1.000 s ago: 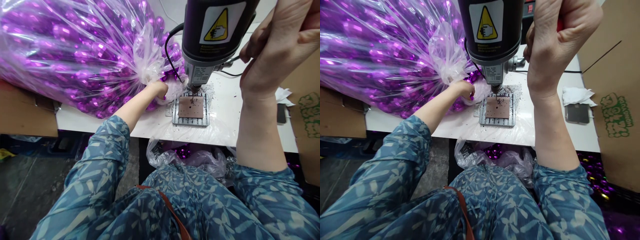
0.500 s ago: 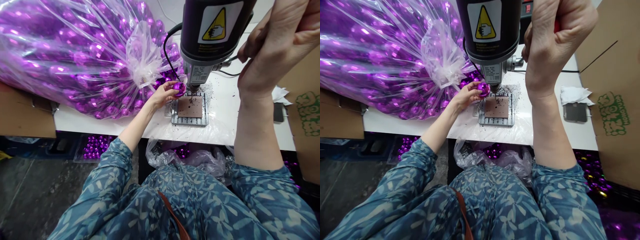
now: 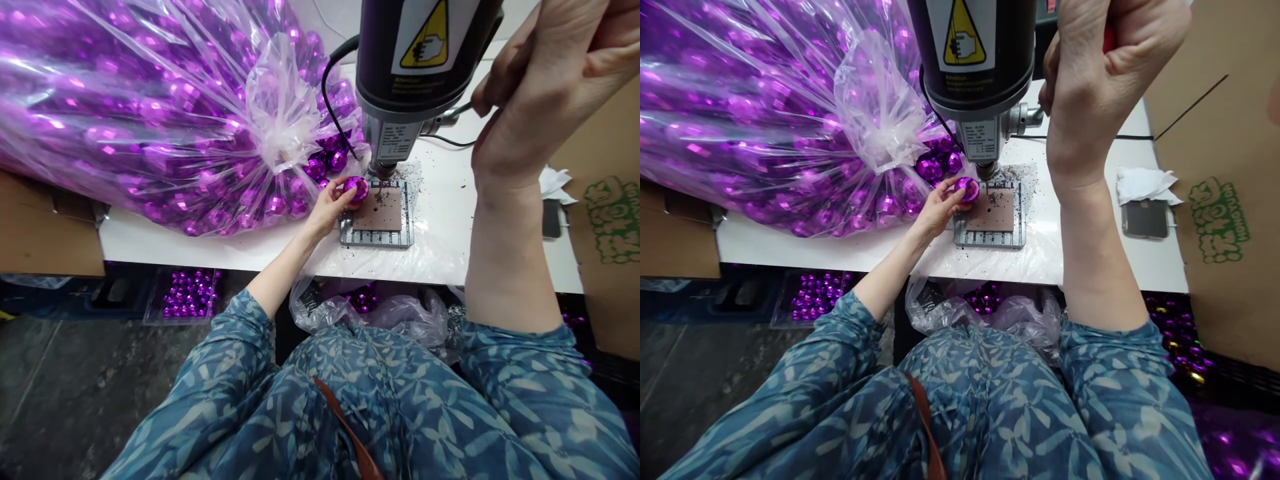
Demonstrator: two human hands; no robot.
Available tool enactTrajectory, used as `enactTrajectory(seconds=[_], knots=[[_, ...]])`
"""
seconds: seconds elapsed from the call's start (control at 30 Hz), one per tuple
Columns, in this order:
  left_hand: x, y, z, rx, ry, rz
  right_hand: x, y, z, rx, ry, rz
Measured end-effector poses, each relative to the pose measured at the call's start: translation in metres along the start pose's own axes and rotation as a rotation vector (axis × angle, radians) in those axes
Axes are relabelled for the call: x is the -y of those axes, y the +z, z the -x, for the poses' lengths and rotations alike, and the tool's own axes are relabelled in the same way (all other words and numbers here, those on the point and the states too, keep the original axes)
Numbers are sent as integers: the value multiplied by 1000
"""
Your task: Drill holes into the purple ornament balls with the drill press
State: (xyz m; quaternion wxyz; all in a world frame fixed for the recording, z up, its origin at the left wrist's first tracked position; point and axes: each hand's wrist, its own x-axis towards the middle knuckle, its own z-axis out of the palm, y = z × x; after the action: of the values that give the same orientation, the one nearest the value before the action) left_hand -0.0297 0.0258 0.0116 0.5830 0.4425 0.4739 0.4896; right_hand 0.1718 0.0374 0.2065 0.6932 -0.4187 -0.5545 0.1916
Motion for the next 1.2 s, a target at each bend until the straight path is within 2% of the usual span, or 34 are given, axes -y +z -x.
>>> enactTrajectory(seconds=[0.2,0.33,0.47,0.57,0.7,0.8,1.03,1.2], knots=[[27,11,-4,-5,120,-93,3,-2,1,13,16,23],[38,14,-13,24,219,-121,3,-1,2,9,9,8],[38,17,-16,68,231,-193,1,0,2,2,3,2],[34,20,-11,56,244,-301,1,1,2,-3,-14,10],[26,24,0,28,382,-482,2,2,2,7,-16,21],[24,29,5,22,466,-532,1,3,3,18,-22,20],[39,38,-1,86,354,-359,-1,-1,3,44,-30,-4],[42,36,1,101,369,-332,-4,-2,13,6,-86,-33]])
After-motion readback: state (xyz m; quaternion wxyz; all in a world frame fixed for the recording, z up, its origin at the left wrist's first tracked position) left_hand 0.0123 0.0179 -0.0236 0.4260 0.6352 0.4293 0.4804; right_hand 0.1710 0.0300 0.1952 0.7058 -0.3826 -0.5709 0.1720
